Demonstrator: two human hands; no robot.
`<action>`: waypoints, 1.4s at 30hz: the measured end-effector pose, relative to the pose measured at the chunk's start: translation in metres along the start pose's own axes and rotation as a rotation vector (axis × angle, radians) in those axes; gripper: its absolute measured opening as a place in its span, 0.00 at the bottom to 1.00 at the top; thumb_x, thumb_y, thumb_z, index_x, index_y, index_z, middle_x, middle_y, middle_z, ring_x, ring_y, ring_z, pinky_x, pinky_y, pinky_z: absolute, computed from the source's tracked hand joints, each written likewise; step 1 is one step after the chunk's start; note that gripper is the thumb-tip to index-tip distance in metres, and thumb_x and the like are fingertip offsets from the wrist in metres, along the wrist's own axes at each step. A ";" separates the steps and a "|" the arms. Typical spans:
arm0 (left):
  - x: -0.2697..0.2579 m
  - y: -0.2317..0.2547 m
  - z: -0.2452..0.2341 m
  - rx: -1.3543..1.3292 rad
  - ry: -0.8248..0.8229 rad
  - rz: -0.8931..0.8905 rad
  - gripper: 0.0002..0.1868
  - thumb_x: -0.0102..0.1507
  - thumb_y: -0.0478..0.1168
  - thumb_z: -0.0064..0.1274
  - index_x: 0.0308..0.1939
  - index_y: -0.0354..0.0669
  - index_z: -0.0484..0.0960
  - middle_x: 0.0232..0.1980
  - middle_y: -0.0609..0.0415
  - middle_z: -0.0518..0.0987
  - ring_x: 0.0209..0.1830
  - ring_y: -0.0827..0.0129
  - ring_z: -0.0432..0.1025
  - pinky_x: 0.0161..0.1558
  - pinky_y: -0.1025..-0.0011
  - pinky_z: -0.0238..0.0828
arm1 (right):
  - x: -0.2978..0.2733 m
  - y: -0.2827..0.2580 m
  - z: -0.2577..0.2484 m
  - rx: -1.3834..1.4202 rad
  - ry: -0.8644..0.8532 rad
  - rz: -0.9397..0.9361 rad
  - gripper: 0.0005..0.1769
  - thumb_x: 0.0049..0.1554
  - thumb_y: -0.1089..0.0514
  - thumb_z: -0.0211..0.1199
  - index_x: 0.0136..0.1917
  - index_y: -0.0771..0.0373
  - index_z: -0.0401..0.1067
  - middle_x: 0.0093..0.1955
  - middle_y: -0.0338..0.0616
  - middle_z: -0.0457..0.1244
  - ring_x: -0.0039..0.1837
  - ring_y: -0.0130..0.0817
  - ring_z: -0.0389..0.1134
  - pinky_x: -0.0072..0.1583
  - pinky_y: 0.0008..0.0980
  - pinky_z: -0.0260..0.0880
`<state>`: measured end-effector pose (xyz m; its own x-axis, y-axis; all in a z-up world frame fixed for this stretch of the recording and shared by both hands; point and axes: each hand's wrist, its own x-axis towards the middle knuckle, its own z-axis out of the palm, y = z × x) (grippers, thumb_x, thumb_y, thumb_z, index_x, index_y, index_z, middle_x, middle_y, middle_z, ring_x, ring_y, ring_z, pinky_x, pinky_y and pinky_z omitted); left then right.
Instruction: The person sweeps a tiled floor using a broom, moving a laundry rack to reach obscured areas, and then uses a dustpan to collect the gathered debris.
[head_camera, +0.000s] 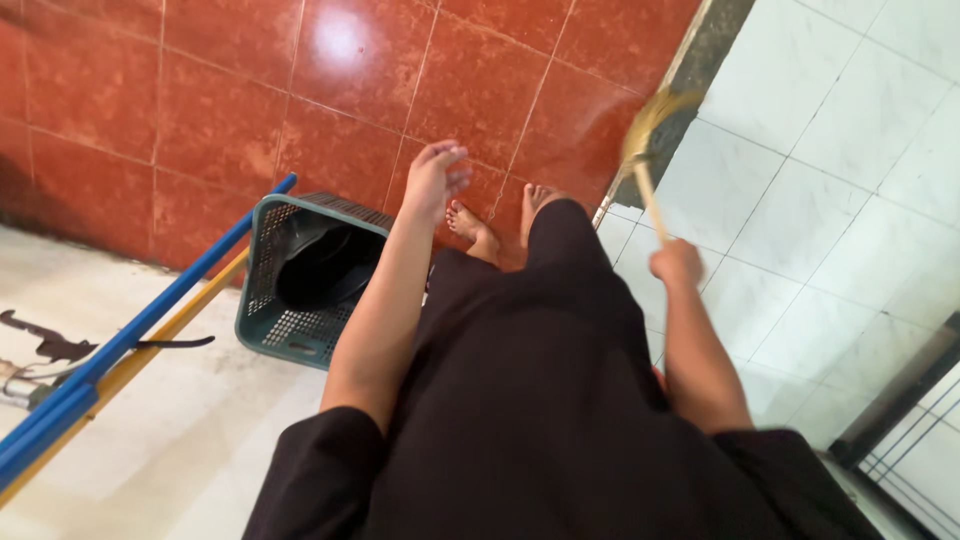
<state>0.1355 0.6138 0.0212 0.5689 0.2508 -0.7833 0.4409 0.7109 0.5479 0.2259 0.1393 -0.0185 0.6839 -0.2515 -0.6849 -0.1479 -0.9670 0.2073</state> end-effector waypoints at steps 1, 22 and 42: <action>-0.003 -0.006 -0.003 0.002 0.002 -0.007 0.16 0.65 0.40 0.54 0.57 0.43 0.76 0.52 0.53 0.82 0.42 0.64 0.78 0.43 0.67 0.76 | 0.011 -0.018 0.016 0.100 -0.101 0.031 0.18 0.55 0.59 0.60 0.54 0.72 0.79 0.46 0.60 0.72 0.45 0.49 0.77 0.45 0.45 0.75; 0.040 0.018 0.059 0.035 0.121 0.020 0.16 0.65 0.40 0.52 0.56 0.42 0.76 0.53 0.53 0.82 0.46 0.62 0.79 0.46 0.64 0.76 | 0.054 -0.155 -0.085 0.218 0.245 -0.387 0.23 0.56 0.51 0.66 0.66 0.43 0.73 0.49 0.48 0.71 0.50 0.51 0.73 0.51 0.49 0.71; 0.121 0.170 0.086 0.069 -0.017 0.014 0.16 0.67 0.40 0.50 0.58 0.41 0.75 0.56 0.53 0.81 0.48 0.63 0.78 0.50 0.66 0.77 | 0.114 -0.400 -0.129 0.326 -0.250 -0.233 0.19 0.52 0.58 0.61 0.57 0.62 0.78 0.53 0.56 0.71 0.54 0.47 0.75 0.52 0.44 0.76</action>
<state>0.3389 0.7084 0.0449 0.5865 0.2491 -0.7707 0.4796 0.6600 0.5782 0.4552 0.5022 -0.0896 0.5383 0.0100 -0.8427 -0.2551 -0.9511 -0.1742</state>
